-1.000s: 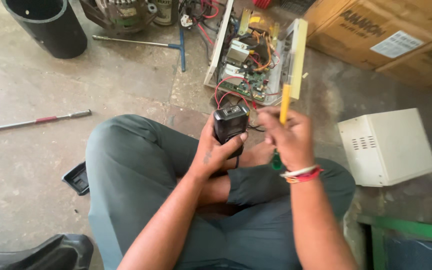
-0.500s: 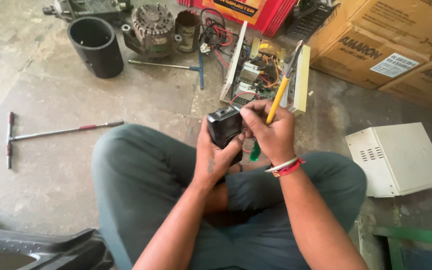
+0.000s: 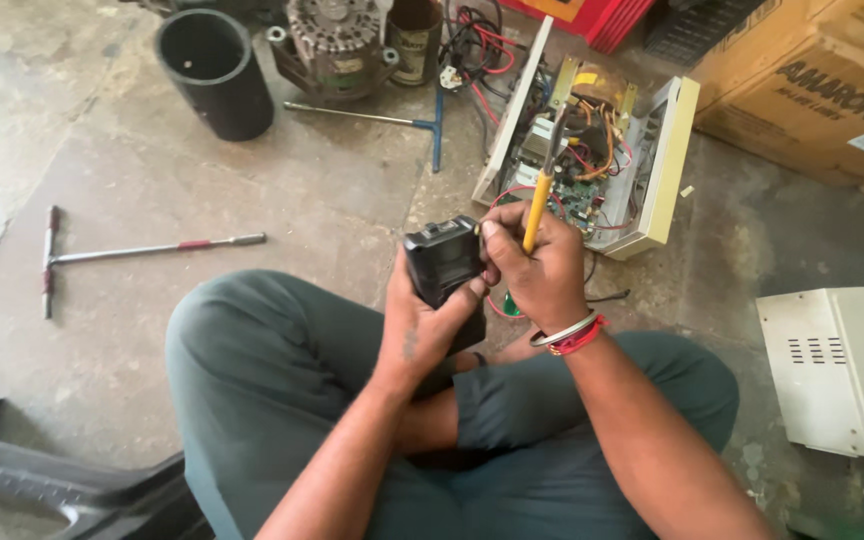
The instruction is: The person uses a screwdriver to pry open and unscrew the casing of a handheld electronic device, exposing its internal circuit board.
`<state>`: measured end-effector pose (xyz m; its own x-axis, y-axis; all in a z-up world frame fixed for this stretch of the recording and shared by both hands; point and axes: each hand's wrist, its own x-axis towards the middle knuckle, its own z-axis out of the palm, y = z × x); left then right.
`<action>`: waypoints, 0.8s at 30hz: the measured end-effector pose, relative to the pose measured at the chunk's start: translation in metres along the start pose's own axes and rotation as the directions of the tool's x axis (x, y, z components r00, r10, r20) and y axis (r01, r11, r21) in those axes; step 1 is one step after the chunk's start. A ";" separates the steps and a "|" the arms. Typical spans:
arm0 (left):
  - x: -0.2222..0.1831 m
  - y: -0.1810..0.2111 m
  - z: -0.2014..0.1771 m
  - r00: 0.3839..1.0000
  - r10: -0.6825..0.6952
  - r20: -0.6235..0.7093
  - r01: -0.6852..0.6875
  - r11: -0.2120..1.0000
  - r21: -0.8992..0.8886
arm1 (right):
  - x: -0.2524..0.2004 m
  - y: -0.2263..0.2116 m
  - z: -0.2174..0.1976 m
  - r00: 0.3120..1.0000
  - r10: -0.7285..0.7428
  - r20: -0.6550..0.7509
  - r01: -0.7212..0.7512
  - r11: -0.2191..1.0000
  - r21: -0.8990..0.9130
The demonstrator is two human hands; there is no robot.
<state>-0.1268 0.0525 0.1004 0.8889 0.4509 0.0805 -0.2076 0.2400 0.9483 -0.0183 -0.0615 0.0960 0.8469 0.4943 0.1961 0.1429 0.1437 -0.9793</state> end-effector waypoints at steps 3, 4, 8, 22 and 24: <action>0.029 -0.001 0.001 0.999 -0.029 0.029 0.031 0.998 -0.060 | 0.020 0.004 -0.015 0.998 0.019 0.067 -0.022 0.999 0.038; 0.038 -0.001 0.001 0.999 -0.042 -0.007 0.042 0.994 0.096 | 0.026 0.007 -0.019 0.996 0.019 0.082 -0.023 0.999 0.038; 0.076 -0.009 -0.004 1.000 -0.012 -0.025 0.024 0.845 0.535 | 0.052 0.032 -0.030 0.999 0.047 0.000 -0.046 0.995 0.083; 0.122 -0.074 -0.037 0.890 -0.454 0.045 0.456 0.889 -0.054 | 0.081 0.129 -0.043 0.927 0.370 -0.066 -0.364 0.927 0.094; 0.123 -0.079 -0.045 0.862 -0.506 0.036 0.506 0.850 -0.145 | 0.086 0.133 -0.047 0.875 0.484 -0.010 -0.479 0.869 0.126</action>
<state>-0.0196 0.1282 0.0219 0.8859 0.2357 -0.3996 0.2141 0.5565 0.8028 0.0981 -0.0401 -0.0198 0.8153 0.4935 -0.3029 -0.3463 -0.0037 -0.9381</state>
